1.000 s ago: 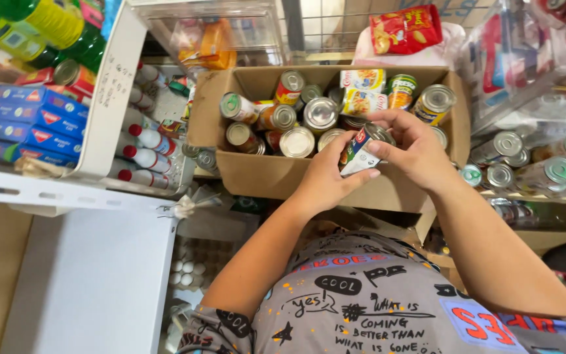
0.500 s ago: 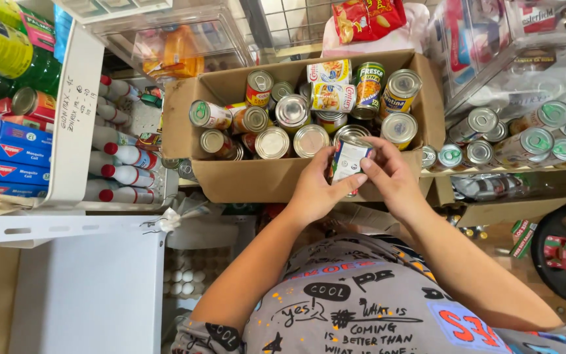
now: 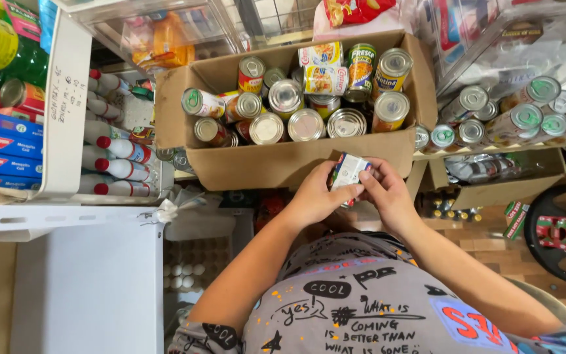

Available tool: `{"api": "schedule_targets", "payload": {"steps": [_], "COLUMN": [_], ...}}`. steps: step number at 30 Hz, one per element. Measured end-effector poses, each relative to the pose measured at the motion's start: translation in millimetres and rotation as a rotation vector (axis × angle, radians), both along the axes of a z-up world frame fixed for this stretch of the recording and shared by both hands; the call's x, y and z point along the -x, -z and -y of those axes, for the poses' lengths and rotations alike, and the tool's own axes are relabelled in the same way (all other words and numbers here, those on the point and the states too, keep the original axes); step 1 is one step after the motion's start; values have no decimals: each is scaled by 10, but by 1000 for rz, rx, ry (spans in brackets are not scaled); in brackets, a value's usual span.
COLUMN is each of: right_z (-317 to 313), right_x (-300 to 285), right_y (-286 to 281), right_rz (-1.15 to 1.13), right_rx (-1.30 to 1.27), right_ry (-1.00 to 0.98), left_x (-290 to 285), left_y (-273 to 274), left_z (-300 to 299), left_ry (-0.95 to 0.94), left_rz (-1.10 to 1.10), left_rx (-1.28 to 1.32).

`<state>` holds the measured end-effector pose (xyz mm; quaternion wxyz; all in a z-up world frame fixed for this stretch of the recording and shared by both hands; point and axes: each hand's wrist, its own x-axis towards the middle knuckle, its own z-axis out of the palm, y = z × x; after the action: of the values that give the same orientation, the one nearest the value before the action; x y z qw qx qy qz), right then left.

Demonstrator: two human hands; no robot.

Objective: Organizes and stacks various brands of canned sardines and tuna from a cardboard box onto a metal storage shelf.

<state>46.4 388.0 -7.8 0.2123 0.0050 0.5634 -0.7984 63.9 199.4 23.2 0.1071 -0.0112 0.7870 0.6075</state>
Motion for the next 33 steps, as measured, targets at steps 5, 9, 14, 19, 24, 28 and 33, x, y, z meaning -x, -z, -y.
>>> {"api": "schedule_targets", "payload": {"steps": [5, 9, 14, 19, 24, 28, 33], "right_z": [37, 88, 325, 560, 923, 1221, 1468], "right_x": [-98, -174, -306, -377, -584, -670, -850], "right_y": [-151, -159, -345, -387, -712, -665, -794], "right_rz": [21, 8, -11, 113, 142, 28, 25], "right_rx": [-5, -37, -29, 91, 245, 238, 240], "right_ry": [-28, -99, -243, -373, -601, -669, -723], "left_x": [-124, -267, -460, -692, -986, -1238, -1670], "left_y": [-50, -177, -294, -357, -711, -786, -715], "left_z": [10, 108, 297, 427, 539, 771, 999], "left_ry": [-45, -170, -327, -462, -766, -825, -846], "left_rz": [13, 99, 32, -85, -127, -119, -362], "left_rx": [-115, -328, -326, -347, -318, -424, -714]}}
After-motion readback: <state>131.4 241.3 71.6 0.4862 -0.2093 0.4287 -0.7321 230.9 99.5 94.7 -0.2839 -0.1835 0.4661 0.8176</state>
